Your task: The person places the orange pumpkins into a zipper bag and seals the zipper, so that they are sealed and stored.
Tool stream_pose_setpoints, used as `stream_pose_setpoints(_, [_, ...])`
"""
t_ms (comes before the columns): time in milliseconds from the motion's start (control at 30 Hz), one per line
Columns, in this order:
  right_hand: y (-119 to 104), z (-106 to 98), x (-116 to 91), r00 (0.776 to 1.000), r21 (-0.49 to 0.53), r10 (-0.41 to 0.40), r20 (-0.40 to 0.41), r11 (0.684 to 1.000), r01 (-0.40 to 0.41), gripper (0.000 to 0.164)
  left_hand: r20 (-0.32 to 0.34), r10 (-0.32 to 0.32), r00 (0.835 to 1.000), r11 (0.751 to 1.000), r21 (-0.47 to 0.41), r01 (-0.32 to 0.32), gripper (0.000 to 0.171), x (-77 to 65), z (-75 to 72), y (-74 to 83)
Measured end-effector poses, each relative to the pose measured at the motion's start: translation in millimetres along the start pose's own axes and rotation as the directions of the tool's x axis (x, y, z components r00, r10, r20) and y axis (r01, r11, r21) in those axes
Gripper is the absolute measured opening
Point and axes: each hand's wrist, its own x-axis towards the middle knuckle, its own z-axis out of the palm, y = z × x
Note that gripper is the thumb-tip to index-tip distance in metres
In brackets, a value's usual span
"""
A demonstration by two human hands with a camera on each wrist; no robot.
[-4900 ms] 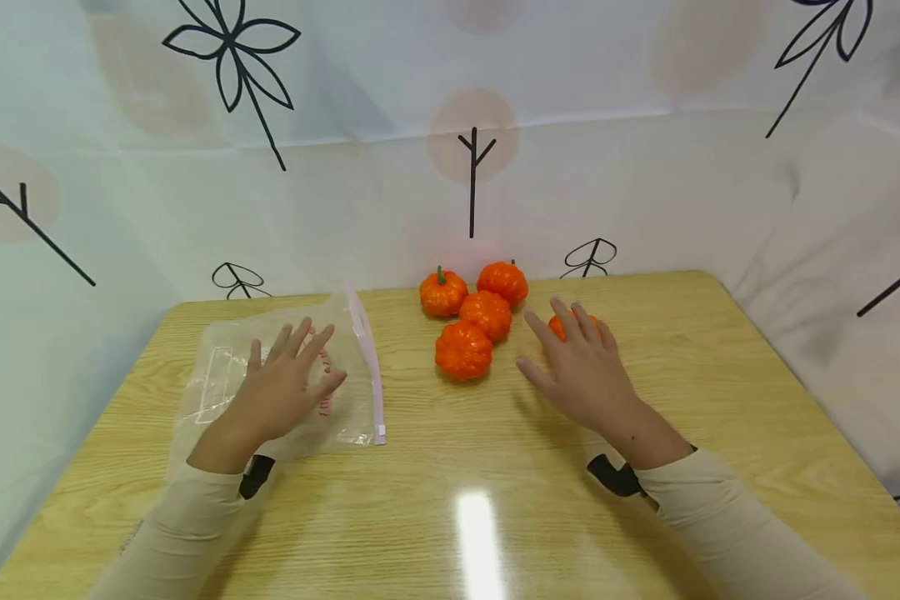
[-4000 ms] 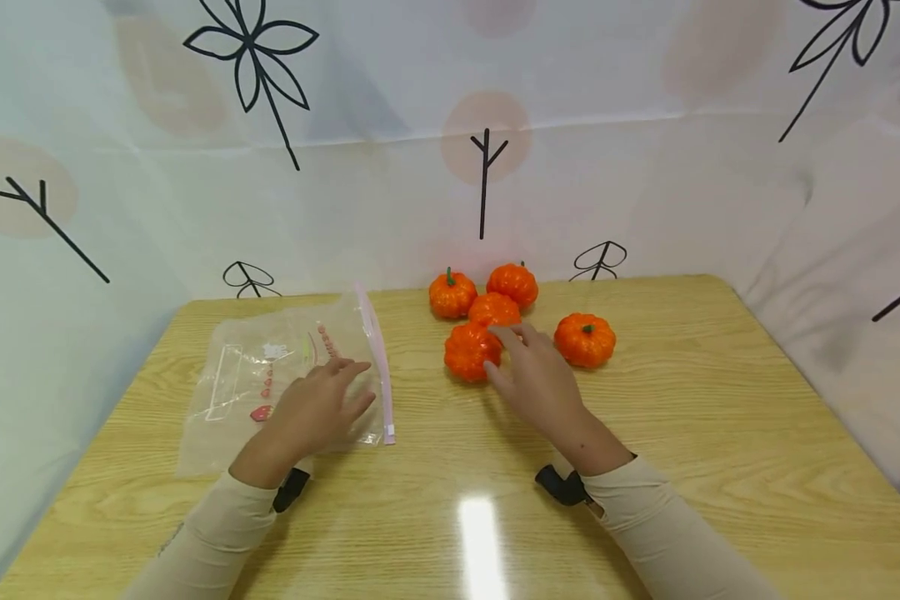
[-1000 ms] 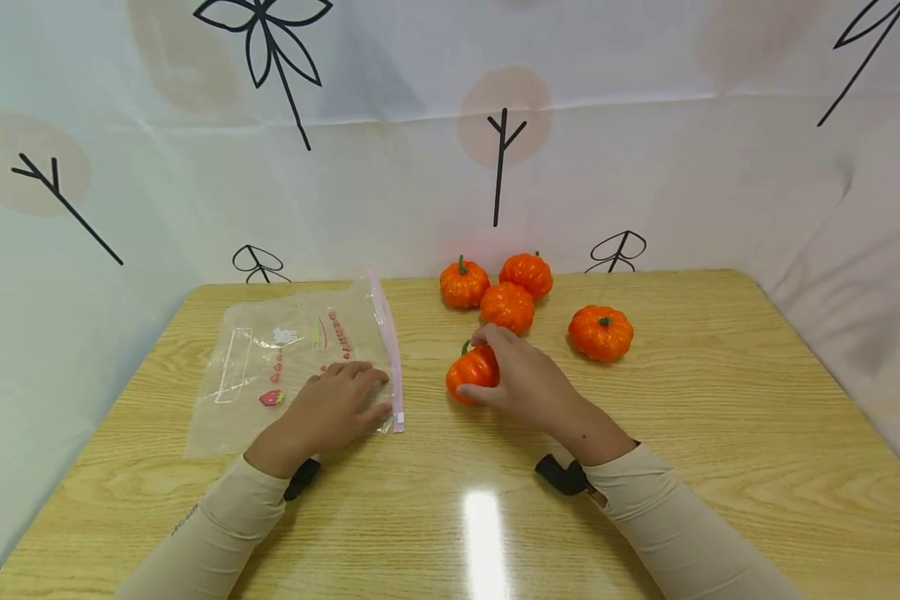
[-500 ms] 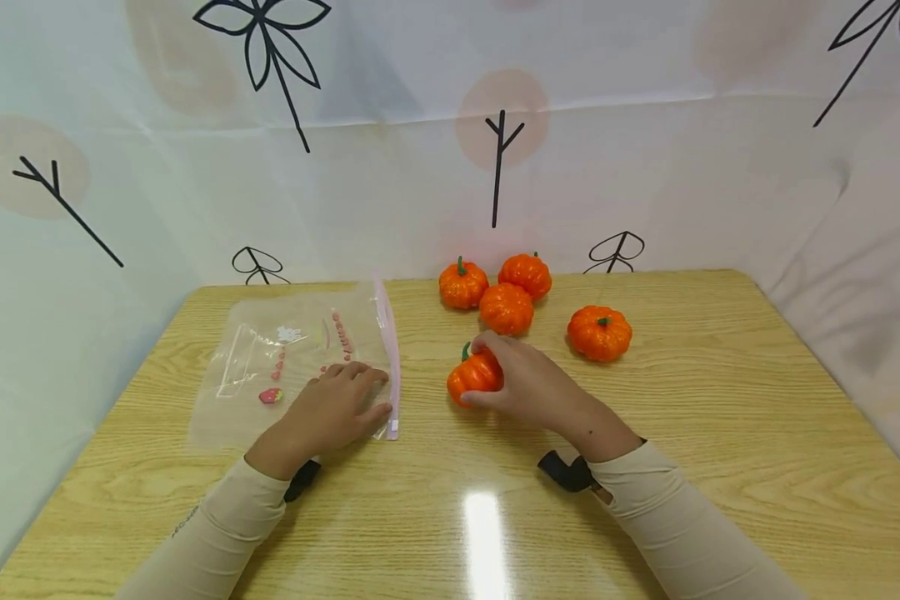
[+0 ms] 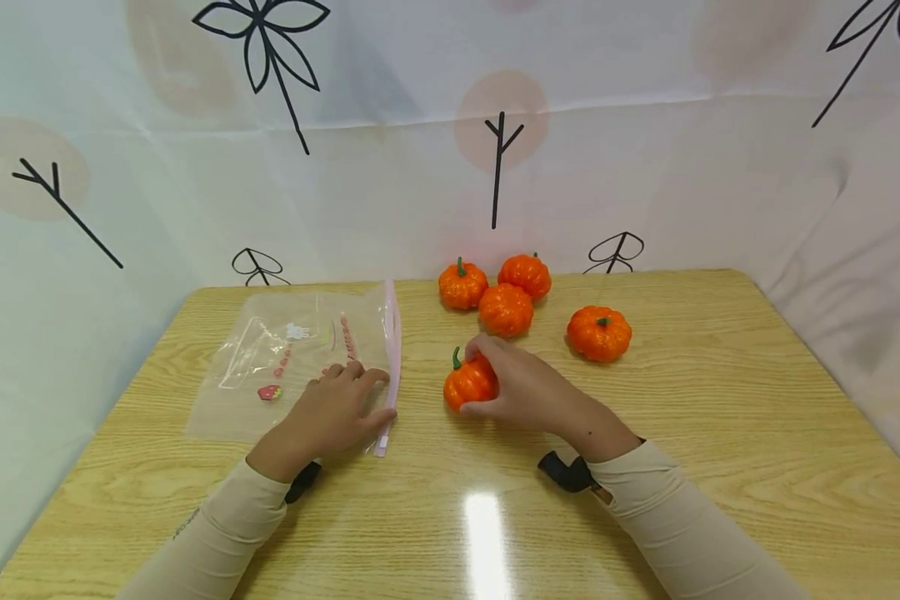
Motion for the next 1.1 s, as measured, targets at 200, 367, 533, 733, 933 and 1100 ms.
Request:
stream_pose_setpoints(200, [-0.4, 0.4, -0.6, 1.0, -0.003, -0.01, 0.012, 1.0, 0.01, 0.065, -0.003, -0.014, 1.0, 1.0, 0.005, 0.014, 0.069, -0.5, -0.5, 1.8])
stream_pose_setpoints(367, [1.0, 0.5, -0.4, 0.999, 0.007, -0.011, 0.03, 1.0, 0.011, 0.067, -0.006, -0.022, 1.0, 1.0, -0.003, 0.022, 0.076, -1.5, -3.0, 3.5])
stream_pose_setpoints(533, [3.2, 1.5, -0.1, 0.999, 0.032, -0.018, 0.03, 0.999, 0.017, 0.068, -0.01, -0.013, 1.0, 1.0, -0.001, 0.013, 0.074, -1.4, -3.2, 3.7])
stream_pose_setpoints(733, [3.1, 2.5, 0.9, 1.0, 0.037, -0.025, 0.014, 0.999, 0.024, 0.069, -0.021, 0.007, 1.0, 1.0, 0.012, -0.006, 0.067, -1.2, -4.3, 2.5])
stream_pose_setpoints(933, [2.8, 3.4, 0.7, 1.0, 0.033, -0.019, 0.019, 0.999, 0.018, 0.069, -0.013, 0.017, 1.0, 1.0, 0.015, -0.017, 0.062, -2.1, -5.0, 2.2])
stream_pose_setpoints(1100, [3.0, 4.2, -0.1, 1.0, 0.027, -0.018, 0.017, 0.999, 0.018, 0.069, -0.03, 0.032, 0.999, 0.999, 0.023, -0.032, 0.055, -3.4, -3.1, 1.8])
